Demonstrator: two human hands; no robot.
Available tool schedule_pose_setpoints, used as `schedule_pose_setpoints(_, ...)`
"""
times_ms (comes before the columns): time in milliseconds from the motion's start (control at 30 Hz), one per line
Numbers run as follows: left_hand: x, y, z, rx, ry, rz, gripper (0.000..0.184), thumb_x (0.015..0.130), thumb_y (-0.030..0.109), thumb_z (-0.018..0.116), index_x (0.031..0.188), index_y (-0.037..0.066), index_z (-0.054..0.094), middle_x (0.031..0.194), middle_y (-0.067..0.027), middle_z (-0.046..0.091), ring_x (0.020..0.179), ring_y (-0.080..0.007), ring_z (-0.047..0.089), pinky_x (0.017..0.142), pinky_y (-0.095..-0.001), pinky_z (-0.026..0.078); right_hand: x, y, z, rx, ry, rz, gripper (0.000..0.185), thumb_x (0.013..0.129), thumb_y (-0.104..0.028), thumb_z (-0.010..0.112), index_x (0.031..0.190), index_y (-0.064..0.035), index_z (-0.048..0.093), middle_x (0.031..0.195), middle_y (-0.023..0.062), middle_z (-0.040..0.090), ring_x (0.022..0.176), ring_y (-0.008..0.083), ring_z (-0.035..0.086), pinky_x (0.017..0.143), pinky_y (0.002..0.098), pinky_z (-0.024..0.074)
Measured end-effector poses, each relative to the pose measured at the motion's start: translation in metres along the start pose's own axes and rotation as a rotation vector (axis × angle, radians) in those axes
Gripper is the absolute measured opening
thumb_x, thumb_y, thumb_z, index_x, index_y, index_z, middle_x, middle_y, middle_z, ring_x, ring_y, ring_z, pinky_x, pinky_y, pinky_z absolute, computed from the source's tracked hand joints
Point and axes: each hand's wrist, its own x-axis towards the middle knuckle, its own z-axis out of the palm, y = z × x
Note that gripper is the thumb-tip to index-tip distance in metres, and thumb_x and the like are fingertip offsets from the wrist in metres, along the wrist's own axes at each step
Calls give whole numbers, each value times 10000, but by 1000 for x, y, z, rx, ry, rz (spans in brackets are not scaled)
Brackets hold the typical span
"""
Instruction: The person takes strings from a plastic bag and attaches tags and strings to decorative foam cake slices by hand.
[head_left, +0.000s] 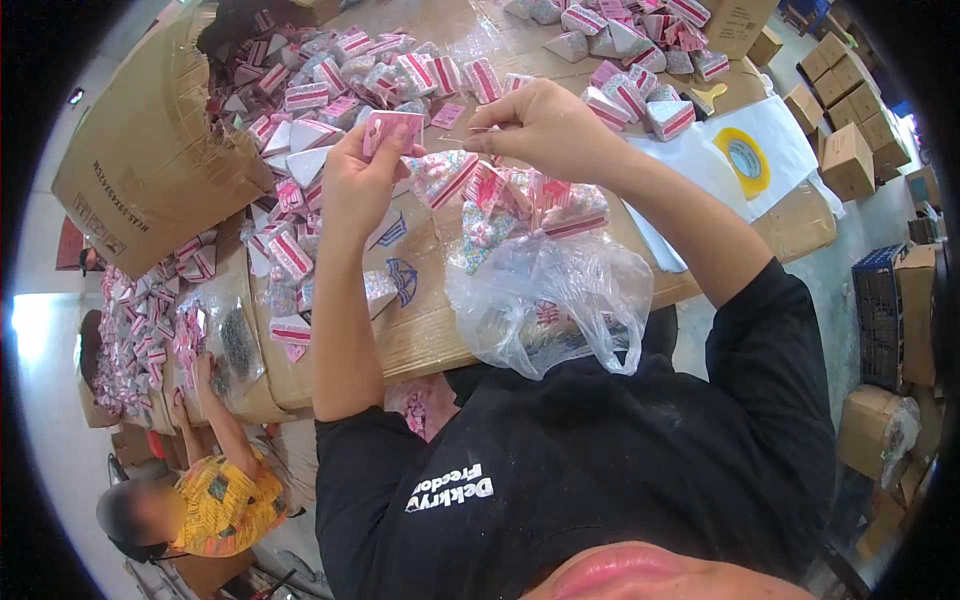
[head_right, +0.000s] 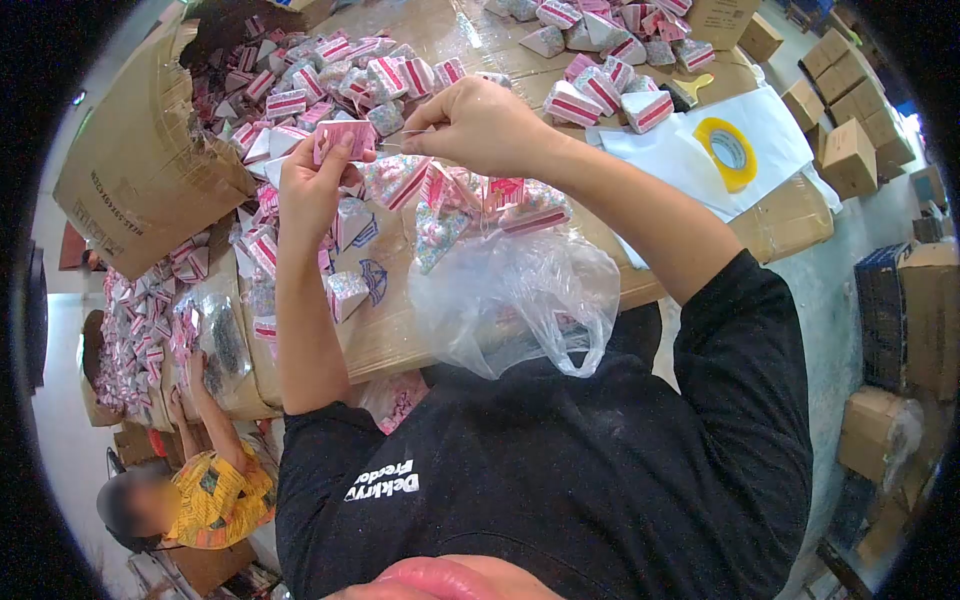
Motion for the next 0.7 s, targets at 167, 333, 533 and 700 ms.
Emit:
schedule_pose_setpoints(167, -11, 24, 1, 211, 53, 12, 219, 960, 219, 623, 991, 10, 684, 769, -49, 706, 638, -90, 601, 612, -257, 474, 3, 4, -1, 6, -28, 15, 247, 879, -218, 717, 1010, -10, 747, 779, 56, 714, 708, 78, 621, 689, 256, 506)
schedule_pose_setpoints(333, -14, 33, 2, 295, 87, 8, 220, 964, 211, 610, 1006, 9, 688, 766, -59, 706, 675, -110, 642, 625, -272, 484, 3, 3, -1, -4, -18, 7, 242, 885, -213, 713, 1017, -13, 750, 804, 67, 724, 729, 89, 640, 706, 264, 520)
schedule_pose_setpoints(533, -13, 30, 1, 315, 55, -9, 227, 966, 209, 604, 1015, 4, 690, 774, -75, 707, 693, -122, 659, 637, -281, 492, 3, 3, -1, -25, -4, -5, 251, 886, -227, 713, 1021, -20, 753, 813, 71, 728, 733, 99, 646, 709, 269, 522)
schedule_pose_setpoints(700, -12, 28, 2, 302, 75, 1, 222, 968, 207, 603, 1004, 5, 688, 785, -82, 707, 693, -118, 652, 639, -281, 493, 3, 4, -2, -55, -8, 3, 258, 885, -240, 715, 1022, -24, 754, 802, 72, 725, 725, 93, 643, 700, 268, 519)
